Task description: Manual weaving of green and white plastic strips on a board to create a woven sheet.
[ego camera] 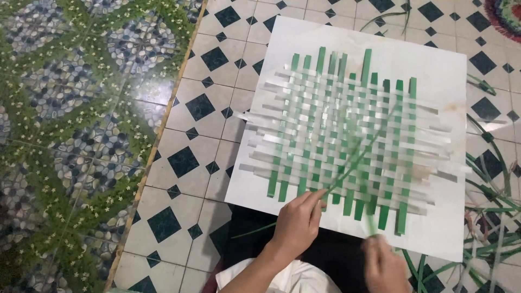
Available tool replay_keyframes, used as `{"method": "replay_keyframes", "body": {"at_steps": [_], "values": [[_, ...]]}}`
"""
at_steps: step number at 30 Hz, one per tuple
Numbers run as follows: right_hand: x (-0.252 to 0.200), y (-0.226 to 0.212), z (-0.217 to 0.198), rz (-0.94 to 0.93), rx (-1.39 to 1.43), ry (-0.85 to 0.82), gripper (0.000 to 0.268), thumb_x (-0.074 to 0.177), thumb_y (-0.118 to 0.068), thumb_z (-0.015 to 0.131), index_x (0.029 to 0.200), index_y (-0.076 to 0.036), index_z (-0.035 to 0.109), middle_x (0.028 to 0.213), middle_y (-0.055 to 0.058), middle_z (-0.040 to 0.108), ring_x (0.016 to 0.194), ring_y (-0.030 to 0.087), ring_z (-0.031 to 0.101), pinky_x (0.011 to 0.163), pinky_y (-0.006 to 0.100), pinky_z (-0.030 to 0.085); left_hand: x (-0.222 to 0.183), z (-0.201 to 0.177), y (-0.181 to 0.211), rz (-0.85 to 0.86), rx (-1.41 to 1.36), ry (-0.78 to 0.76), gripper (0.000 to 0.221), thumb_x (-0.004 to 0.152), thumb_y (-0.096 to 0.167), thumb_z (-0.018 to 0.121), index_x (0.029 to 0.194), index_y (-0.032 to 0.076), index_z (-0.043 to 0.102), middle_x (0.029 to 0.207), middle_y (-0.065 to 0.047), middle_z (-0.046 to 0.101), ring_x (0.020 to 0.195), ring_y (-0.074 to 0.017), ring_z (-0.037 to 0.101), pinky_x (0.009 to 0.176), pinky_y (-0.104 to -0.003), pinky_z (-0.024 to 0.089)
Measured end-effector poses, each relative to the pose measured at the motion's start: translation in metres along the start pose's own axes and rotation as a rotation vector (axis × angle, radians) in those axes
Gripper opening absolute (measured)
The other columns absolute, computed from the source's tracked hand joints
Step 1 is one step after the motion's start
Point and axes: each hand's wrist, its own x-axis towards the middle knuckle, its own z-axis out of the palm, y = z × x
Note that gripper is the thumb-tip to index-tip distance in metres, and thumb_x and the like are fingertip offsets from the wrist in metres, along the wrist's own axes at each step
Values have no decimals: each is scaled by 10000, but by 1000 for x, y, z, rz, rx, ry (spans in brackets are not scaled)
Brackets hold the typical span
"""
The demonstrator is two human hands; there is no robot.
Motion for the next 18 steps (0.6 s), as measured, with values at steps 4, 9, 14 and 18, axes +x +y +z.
{"method": "replay_keyframes", "body": {"at_steps": [4, 9, 14, 18], "values": [[-1, -18, -2, -45, -65, -165, 308, 1025, -281, 387, 859, -130, 598, 589, 57, 611, 539, 243, 581, 533, 317, 422, -2, -1, 0, -1, 78, -2, 266, 961, 48, 447, 1164, 37, 618, 882, -77, 647, 780, -248, 634, 574, -381, 489], [0, -32, -3, 50, 112, -82, 363, 1084, -209, 381, 832, -36, 577, 543, 50, 485, 433, 151, 393, 378, 249, 292, 4, 5, -9, 14, 89, 14, 331, 951, 19, 483, 1261, 21, 597, 894, -74, 670, 815, -237, 647, 614, -371, 536], [41, -20, 11, -113, 79, -35, 322, 1043, -222, 375, 849, -50, 566, 620, 104, 554, 575, 220, 484, 579, 388, 374, 49, 1, -6, -148, -14, -93, 329, 979, 101, 426, 1249, 25, 598, 1021, -124, 729, 929, -276, 699, 724, -413, 569], [63, -62, -6, -98, 162, 38, 453, 1049, -348, 333, 1046, -22, 646, 949, 163, 669, 878, 324, 606, 780, 435, 422, 84, 11, -18, -272, -206, -131, 387, 989, 197, 398, 1277, 17, 584, 1046, -118, 703, 869, -224, 677, 699, -351, 551]]}}
